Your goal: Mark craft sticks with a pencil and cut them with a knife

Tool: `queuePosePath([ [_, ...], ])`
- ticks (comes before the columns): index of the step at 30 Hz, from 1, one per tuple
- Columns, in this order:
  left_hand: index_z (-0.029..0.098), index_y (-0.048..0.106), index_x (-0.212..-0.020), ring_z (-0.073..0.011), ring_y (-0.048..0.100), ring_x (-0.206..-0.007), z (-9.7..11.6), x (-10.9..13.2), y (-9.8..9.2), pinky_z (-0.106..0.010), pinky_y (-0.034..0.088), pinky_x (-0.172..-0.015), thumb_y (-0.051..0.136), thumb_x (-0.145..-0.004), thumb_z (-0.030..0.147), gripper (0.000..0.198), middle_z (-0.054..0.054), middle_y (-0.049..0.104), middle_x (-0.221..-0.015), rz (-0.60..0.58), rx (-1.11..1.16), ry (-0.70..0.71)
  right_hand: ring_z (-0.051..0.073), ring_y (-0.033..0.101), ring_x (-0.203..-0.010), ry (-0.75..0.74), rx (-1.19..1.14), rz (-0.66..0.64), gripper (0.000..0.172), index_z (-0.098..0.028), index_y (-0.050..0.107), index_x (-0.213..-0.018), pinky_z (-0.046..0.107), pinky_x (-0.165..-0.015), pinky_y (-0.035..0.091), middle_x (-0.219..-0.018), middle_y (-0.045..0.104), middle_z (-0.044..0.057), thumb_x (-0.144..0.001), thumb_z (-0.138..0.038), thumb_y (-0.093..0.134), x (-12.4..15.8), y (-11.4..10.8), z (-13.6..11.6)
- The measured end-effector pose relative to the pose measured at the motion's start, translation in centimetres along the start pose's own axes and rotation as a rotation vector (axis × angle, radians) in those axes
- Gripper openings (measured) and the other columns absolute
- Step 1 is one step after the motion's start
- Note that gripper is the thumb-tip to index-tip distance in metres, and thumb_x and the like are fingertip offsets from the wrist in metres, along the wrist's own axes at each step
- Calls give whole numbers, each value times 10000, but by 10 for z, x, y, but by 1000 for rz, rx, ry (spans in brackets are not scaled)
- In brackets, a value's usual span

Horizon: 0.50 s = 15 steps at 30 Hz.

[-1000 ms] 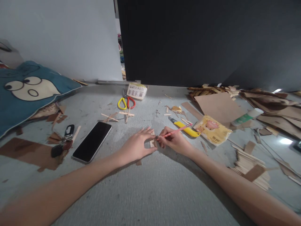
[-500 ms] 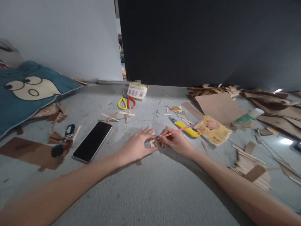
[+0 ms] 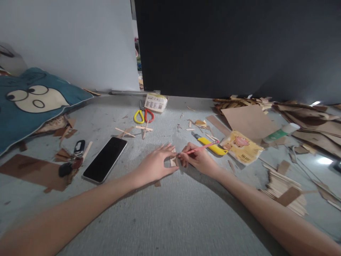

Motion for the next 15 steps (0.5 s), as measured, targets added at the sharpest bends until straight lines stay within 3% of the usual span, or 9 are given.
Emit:
queuePosePath([
  [15,248,710,-1341,-272,379,-1571,0,1,0,-475,319,-1297,768,-901,385,464,-79,511,-1616,5,-8,1,145,624,-539,-7,-7,-3,468,-246,502,-855,282,-533,509,-669,686,9,-963,-685,621,0,0,2],
])
Point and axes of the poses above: each hand's wrist, its own x-axis away from the middle knuckle, its own y-axis out of the palm, z = x × y, the point moved 9 cm from there along -x, towards the middle knuckle
